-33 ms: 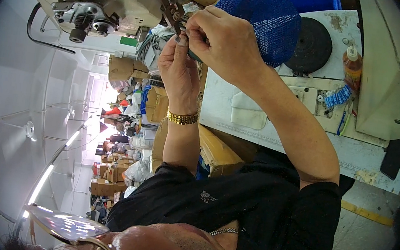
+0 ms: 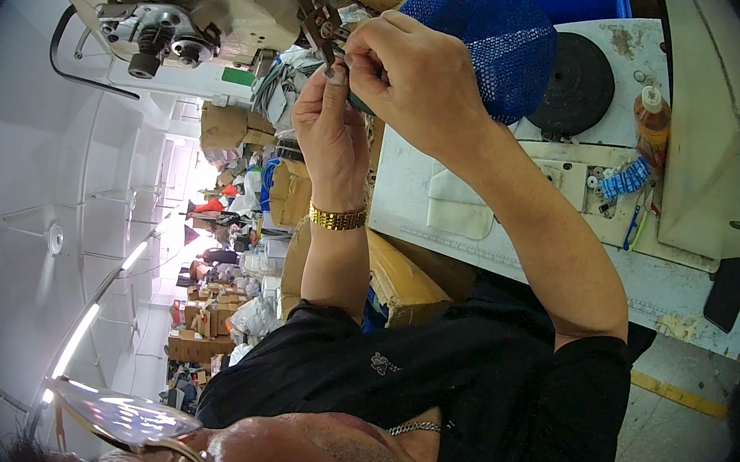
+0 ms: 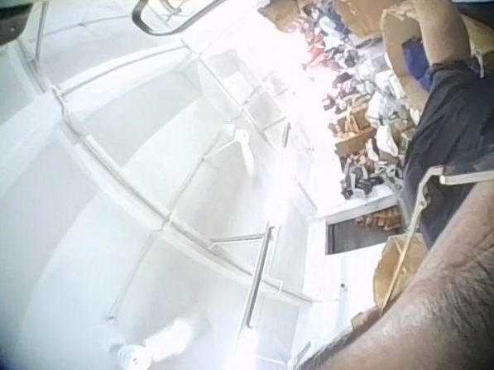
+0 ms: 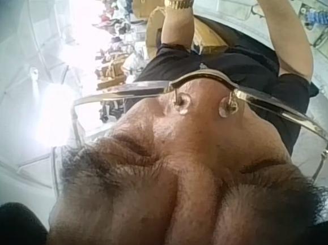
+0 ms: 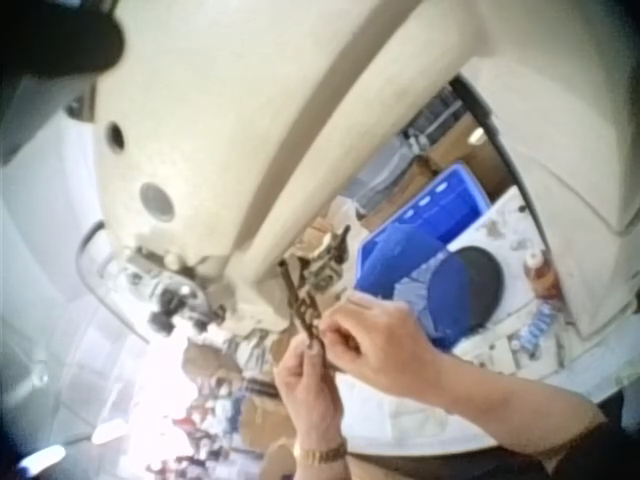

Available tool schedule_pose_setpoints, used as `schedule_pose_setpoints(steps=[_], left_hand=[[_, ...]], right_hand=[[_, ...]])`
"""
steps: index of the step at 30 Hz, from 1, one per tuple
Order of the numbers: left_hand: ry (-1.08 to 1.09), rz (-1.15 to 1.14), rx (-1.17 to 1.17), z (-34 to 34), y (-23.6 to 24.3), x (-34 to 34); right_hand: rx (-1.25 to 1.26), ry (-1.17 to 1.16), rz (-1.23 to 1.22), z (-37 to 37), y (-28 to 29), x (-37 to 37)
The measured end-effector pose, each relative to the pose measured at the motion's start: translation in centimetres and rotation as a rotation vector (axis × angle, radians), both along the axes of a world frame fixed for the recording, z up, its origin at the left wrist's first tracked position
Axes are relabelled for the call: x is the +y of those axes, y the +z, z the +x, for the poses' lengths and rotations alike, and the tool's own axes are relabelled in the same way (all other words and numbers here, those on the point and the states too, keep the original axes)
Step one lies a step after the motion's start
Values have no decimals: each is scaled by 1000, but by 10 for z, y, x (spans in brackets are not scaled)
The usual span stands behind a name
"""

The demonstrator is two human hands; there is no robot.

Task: Sewing mesh fabric and components together to assemble a cap using an industrial sewing machine.

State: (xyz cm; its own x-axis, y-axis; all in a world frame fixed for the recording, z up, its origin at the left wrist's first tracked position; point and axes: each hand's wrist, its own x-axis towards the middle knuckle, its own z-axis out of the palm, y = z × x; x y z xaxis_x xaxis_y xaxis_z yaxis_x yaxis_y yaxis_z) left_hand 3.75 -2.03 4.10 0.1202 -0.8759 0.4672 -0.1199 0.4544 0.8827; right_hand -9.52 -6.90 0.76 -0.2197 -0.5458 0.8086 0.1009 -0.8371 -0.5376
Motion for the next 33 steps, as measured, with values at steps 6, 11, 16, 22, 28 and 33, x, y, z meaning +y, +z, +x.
schedule_pose_setpoints(steps=[6, 11, 16, 22, 28, 33], left_hand=[[12, -2, 9, 3, -2, -1], [-4, -11, 7, 1, -1, 0], [-5, -16, 1, -1, 1, 1], [-3, -34, -5, 1, 0, -1], [-45, -57, 31, -5, 0, 0], [-35, -73, 51, -6, 0, 0]], right_hand=[[12, -9, -5, -2, 0, 1], [20, -25, -11, -1, 0, 0], [19, -29, -13, 0, 0, 0], [24, -28, -2, 0, 1, 1], [3, -26, -19, -1, 0, 1], [1, -22, -10, -2, 1, 1]])
